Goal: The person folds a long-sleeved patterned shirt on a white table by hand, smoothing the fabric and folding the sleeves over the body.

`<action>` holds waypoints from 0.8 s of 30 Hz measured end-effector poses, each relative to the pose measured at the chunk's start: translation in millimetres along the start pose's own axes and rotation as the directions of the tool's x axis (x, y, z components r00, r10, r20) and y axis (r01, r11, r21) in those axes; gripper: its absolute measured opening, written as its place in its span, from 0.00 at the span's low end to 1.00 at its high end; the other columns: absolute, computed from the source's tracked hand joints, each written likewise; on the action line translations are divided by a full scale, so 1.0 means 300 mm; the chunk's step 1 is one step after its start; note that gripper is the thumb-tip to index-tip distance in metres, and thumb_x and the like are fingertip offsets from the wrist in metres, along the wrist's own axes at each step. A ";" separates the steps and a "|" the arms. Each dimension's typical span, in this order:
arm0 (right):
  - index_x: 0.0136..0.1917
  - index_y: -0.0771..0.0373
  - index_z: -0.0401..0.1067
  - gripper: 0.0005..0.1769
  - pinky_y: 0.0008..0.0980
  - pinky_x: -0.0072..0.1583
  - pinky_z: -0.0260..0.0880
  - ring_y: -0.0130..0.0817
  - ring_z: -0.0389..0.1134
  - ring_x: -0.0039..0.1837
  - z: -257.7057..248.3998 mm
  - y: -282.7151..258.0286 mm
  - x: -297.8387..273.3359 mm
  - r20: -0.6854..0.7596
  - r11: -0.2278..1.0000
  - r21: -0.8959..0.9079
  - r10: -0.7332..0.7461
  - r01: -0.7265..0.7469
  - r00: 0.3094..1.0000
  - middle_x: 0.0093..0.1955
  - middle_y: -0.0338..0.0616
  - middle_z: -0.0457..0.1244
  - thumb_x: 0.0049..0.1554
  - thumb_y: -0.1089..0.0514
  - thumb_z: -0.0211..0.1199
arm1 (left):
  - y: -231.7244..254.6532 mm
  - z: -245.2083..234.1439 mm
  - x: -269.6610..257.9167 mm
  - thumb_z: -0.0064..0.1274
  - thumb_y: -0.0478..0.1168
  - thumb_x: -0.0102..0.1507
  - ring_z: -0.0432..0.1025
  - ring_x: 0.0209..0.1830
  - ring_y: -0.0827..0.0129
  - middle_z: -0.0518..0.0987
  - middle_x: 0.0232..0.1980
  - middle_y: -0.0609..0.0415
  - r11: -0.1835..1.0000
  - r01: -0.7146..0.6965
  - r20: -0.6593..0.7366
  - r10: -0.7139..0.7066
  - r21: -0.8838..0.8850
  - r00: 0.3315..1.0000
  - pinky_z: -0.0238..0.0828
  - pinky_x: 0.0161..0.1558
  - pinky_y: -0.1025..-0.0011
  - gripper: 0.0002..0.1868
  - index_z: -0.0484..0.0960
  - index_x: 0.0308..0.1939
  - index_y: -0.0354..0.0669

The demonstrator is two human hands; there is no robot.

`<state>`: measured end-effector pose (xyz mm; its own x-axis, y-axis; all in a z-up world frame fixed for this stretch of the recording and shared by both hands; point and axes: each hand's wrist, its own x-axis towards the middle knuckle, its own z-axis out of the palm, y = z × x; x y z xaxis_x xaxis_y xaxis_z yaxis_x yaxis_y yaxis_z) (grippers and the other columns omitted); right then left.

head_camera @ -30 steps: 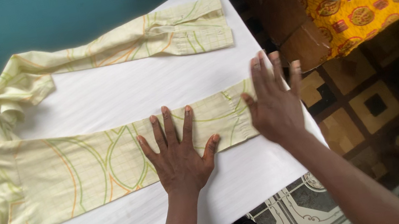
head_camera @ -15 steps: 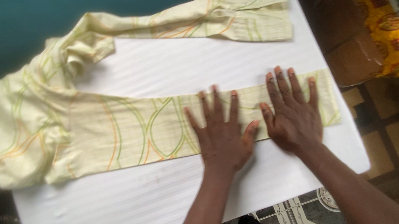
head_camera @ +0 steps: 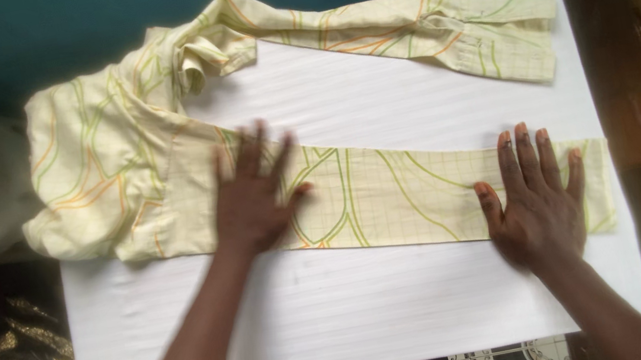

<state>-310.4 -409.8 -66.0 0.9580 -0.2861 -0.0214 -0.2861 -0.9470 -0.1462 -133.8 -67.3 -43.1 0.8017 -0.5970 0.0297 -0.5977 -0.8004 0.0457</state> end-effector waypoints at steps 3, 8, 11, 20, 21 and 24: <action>0.83 0.51 0.33 0.45 0.51 0.80 0.17 0.34 0.25 0.86 0.003 0.007 0.000 0.026 1.000 0.001 0.000 0.000 1.000 0.87 0.38 0.29 0.63 0.26 0.21 | -0.234 -0.068 -0.010 0.27 0.76 0.66 0.38 0.85 0.60 0.42 0.86 0.50 0.994 0.104 0.054 -0.103 -0.016 0.993 0.22 0.79 0.45 0.46 0.49 0.82 0.60; 0.84 0.51 0.32 0.45 0.50 0.80 0.17 0.36 0.26 0.86 -0.004 0.001 -0.001 0.054 1.000 0.008 0.020 -0.020 0.998 0.87 0.39 0.29 0.63 0.26 0.20 | -0.325 -0.088 -0.010 0.26 0.80 0.63 0.35 0.85 0.63 0.41 0.85 0.53 0.993 0.034 0.081 -0.044 0.117 0.996 0.21 0.78 0.46 0.49 0.50 0.81 0.64; 0.84 0.52 0.32 0.46 0.50 0.81 0.18 0.37 0.26 0.86 -0.010 -0.005 0.001 0.076 1.000 0.021 0.016 -0.018 0.997 0.87 0.40 0.29 0.63 0.25 0.19 | -0.324 -0.087 -0.032 0.27 0.82 0.62 0.34 0.85 0.62 0.41 0.86 0.50 0.998 0.023 0.065 -0.027 0.060 0.998 0.22 0.78 0.46 0.50 0.50 0.81 0.62; 0.84 0.56 0.33 0.48 0.50 0.81 0.17 0.39 0.26 0.87 -0.007 -0.011 0.006 0.083 0.999 -0.012 0.035 -0.034 0.996 0.88 0.42 0.29 0.63 0.24 0.17 | -0.312 -0.103 -0.009 0.32 0.75 0.64 0.36 0.83 0.61 0.44 0.84 0.50 0.998 0.035 0.030 -0.036 0.042 0.999 0.25 0.76 0.44 0.44 0.54 0.80 0.64; 0.84 0.56 0.34 0.48 0.51 0.81 0.17 0.39 0.26 0.87 -0.008 -0.012 0.004 0.087 0.999 -0.004 0.035 -0.035 0.996 0.88 0.43 0.29 0.63 0.24 0.17 | -0.313 -0.102 -0.008 0.35 0.72 0.65 0.37 0.83 0.60 0.45 0.84 0.49 0.999 0.031 0.016 -0.031 0.031 0.999 0.26 0.76 0.43 0.41 0.56 0.79 0.64; 0.84 0.61 0.34 0.48 0.54 0.81 0.15 0.44 0.26 0.87 -0.022 -0.030 0.014 0.021 1.000 0.008 0.012 -0.012 1.000 0.88 0.48 0.28 0.65 0.26 0.19 | -0.315 -0.088 -0.064 0.45 0.58 0.72 0.42 0.85 0.54 0.51 0.84 0.50 0.993 -0.071 -0.202 0.090 0.096 0.975 0.31 0.80 0.42 0.31 0.64 0.78 0.64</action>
<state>-303.9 -403.3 -58.1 0.9547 -0.2943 -0.0437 -0.2975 -0.9423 -0.1535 -92.7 21.3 -21.6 0.7291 -0.6430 0.2344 -0.6509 -0.7573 -0.0525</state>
